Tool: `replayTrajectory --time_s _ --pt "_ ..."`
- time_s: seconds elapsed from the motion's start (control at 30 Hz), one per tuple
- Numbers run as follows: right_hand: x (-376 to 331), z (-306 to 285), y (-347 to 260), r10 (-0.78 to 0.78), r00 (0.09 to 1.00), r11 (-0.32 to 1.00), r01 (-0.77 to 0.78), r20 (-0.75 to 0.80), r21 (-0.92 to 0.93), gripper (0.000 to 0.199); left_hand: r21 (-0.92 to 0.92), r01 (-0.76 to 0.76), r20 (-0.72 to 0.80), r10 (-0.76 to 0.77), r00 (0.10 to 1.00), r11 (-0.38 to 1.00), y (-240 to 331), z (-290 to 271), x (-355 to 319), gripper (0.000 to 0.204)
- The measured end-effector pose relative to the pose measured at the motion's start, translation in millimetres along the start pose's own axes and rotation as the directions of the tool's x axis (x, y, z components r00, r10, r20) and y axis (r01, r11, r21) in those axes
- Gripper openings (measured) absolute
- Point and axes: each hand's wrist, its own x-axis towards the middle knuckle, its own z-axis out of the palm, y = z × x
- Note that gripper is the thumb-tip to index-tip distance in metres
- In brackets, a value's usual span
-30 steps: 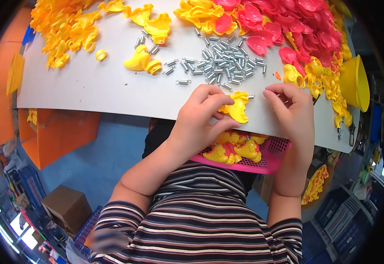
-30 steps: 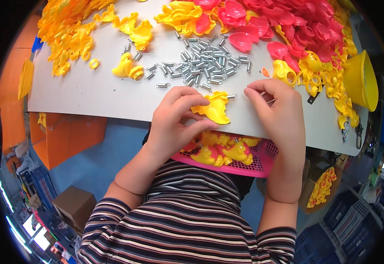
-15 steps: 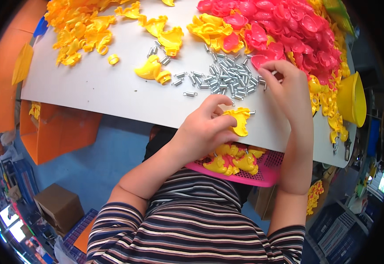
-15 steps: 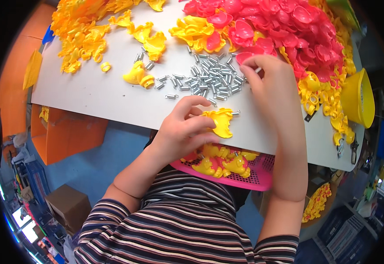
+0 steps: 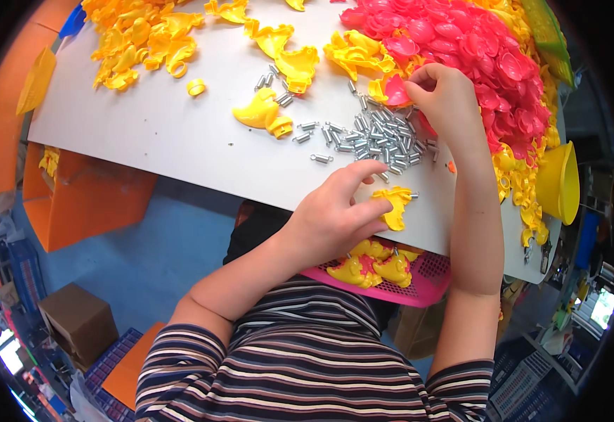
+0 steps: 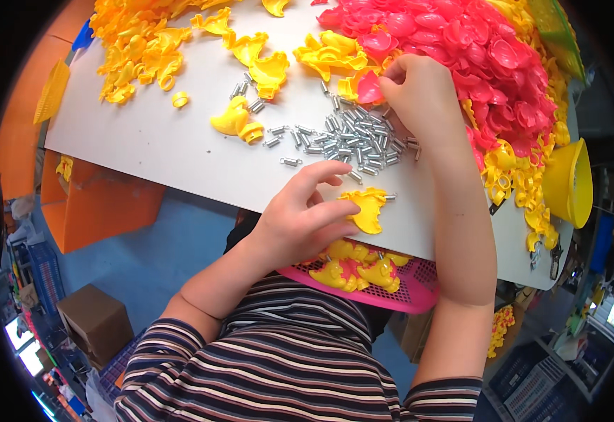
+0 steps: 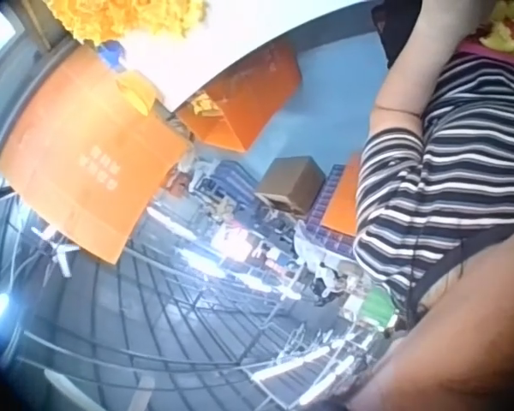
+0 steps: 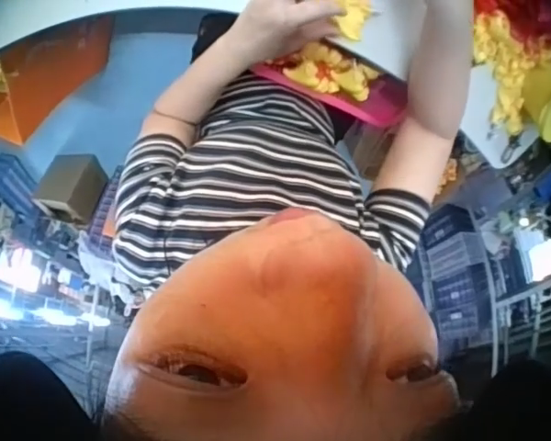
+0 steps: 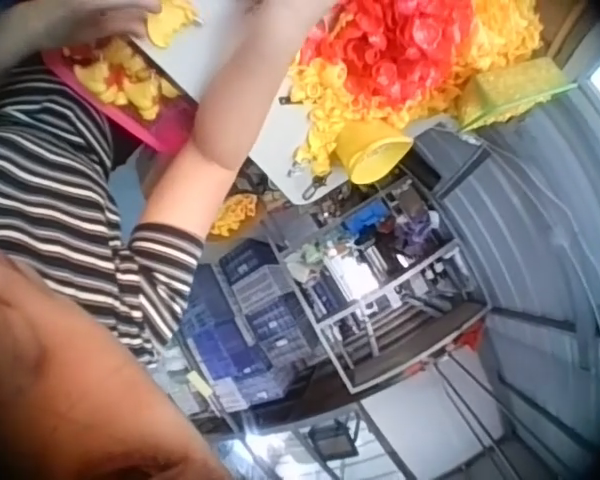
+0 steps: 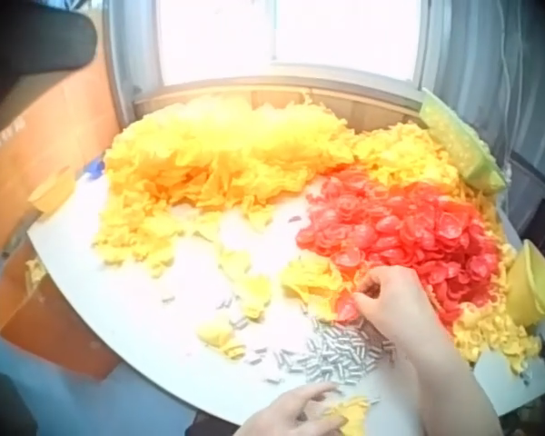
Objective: Assembling small plastic toy figurines from various yellow and red components.
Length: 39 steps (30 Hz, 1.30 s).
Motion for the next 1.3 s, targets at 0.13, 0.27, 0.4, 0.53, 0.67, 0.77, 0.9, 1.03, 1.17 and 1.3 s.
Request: replayTrajectory --time_s 0.13,0.27,0.4,0.53,0.67,0.77,0.9,1.03,1.17,1.3 --pt "-19.3 -10.3 -14.9 0.160 0.987 0.959 -0.163 0.034 0.232 0.012 -0.051 0.022 -0.136 -0.028 0.990 0.998 2.5 -10.0 6.5 0.034" --pt "-50.4 -22.7 -14.8 -0.149 0.961 0.946 0.207 -0.235 0.249 0.007 -0.225 0.207 -0.292 -0.269 0.918 0.952 12.1 -19.6 24.9 0.045" --pt "-82.9 -26.6 -29.5 -0.556 0.810 0.796 0.584 -0.185 0.161 0.011 -0.358 0.241 -0.154 -0.312 0.938 0.902 18.1 -15.9 41.1 0.040" --pt "-118.0 -28.8 -38.8 -0.179 0.956 0.817 0.277 -0.234 0.506 0.017 -0.522 0.293 -0.116 -0.407 0.906 0.801 28.6 0.7 43.1 0.035" --pt "-137.5 -25.8 -21.3 -0.123 0.985 0.851 0.169 -0.125 0.497 0.021 -0.607 0.275 -0.099 -0.414 0.905 0.746 35.1 9.4 40.3 0.038" --pt "-146.3 -27.5 -9.6 -0.074 0.981 0.880 0.148 -0.178 0.452 0.019 -0.347 0.268 -0.151 -0.335 0.930 0.899 39.6 4.8 29.7 0.048" --pt "-147.0 -14.6 12.5 -0.291 0.902 0.935 0.339 -0.318 0.106 0.020 0.183 0.198 -0.140 -0.174 0.975 0.963 25.7 -0.3 5.2 0.065" --pt "-145.7 -0.5 8.3 -0.494 0.819 0.854 0.520 -0.291 0.013 0.027 0.190 0.234 -0.112 -0.216 0.970 0.954 27.8 3.9 0.5 0.058" --pt "-145.4 8.2 14.0 -0.581 0.786 0.810 0.584 -0.211 -0.056 0.029 -0.081 0.338 -0.066 -0.343 0.937 0.938 22.8 11.0 -0.6 0.047" --pt "-140.9 3.7 12.2 -0.558 0.814 0.828 0.560 -0.163 -0.037 0.029 -0.434 0.499 0.127 -0.498 0.858 0.750 13.4 1.3 8.1 0.043"
